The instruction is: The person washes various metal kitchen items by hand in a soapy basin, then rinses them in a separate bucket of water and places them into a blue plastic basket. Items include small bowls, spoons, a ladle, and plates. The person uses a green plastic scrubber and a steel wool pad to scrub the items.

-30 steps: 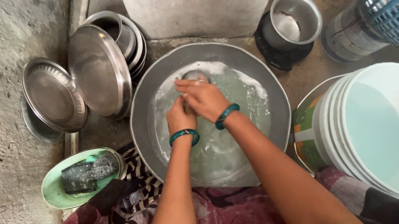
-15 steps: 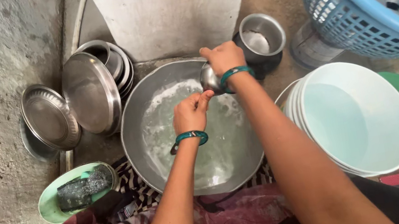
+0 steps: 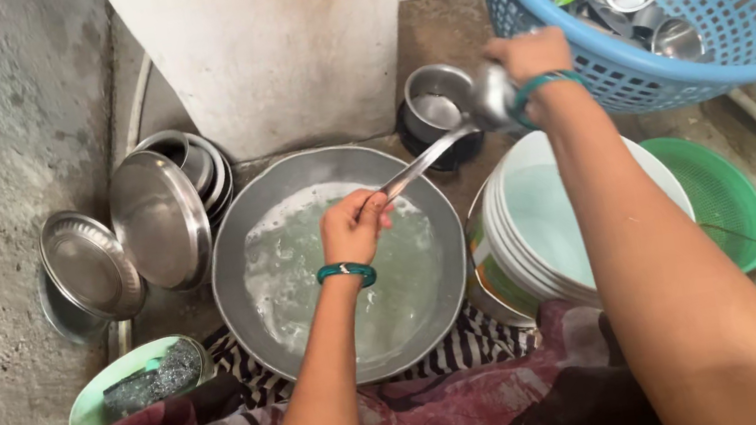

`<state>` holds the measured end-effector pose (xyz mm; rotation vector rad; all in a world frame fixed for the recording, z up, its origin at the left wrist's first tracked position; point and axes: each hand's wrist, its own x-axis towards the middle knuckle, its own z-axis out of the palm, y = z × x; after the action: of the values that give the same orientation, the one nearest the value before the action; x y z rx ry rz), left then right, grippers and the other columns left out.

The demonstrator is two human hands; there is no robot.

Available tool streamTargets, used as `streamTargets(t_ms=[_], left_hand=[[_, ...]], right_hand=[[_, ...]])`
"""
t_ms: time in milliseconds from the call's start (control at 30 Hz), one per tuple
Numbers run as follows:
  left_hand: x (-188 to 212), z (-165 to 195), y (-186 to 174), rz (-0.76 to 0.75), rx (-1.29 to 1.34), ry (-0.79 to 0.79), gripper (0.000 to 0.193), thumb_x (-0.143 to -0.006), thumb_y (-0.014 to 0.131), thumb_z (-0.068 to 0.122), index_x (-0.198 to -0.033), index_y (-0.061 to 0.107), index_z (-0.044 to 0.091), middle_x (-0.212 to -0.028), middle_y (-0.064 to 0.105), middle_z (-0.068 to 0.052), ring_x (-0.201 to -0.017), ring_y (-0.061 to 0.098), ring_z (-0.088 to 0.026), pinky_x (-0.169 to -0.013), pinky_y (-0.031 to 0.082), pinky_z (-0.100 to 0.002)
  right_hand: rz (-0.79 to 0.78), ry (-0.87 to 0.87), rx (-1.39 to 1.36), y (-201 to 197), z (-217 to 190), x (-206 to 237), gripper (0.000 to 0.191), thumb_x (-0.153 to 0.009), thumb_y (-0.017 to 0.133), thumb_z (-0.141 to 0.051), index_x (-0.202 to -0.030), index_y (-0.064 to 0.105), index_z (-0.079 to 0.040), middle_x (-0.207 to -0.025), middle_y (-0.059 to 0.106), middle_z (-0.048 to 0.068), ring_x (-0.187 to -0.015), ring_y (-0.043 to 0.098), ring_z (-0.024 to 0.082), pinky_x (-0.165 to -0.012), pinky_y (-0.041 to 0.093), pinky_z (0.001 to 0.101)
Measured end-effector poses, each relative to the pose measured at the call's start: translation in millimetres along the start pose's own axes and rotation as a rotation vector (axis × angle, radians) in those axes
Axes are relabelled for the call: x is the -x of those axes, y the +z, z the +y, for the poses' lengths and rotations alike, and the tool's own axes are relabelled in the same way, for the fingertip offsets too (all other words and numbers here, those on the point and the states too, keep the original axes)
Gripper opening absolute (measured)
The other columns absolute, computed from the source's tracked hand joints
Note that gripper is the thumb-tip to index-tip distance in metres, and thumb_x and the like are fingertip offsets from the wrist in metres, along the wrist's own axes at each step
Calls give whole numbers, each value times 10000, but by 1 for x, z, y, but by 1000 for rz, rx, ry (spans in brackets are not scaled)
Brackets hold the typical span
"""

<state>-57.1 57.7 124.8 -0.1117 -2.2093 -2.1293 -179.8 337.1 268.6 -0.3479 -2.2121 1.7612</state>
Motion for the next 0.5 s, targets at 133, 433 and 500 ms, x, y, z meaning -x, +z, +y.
streamTargets(t_ms=[133,433,500], left_hand=[[-13,26,22,-201,207,-29,193,-977,603,150,-1021,729,11,-750,754,-23,-594,669,-88,-549,553,-250],[-26,88,166,-383,-586,349,218,-788,720,42,-988,793,90,-939,749,-220,-887,743,-358,-798,598,-432],[-26,81,201,-505,-838,315,171,-766,737,43,-920,798,85,-981,735,-230,-937,722,-379,-832,584,-460]], right_hand=[[175,225,-118,-60,54,-2,278,-762,825,-101,-963,709,52,-868,719,85,-683,671,183,-586,525,339],[365,589,-523,-163,209,11,180,-918,628,-61,-1060,663,44,-977,699,162,-889,688,299,-838,570,448],[403,749,-413,-165,225,13,189,-974,540,-157,-1061,640,-22,-1031,699,143,-978,680,316,-883,519,501]])
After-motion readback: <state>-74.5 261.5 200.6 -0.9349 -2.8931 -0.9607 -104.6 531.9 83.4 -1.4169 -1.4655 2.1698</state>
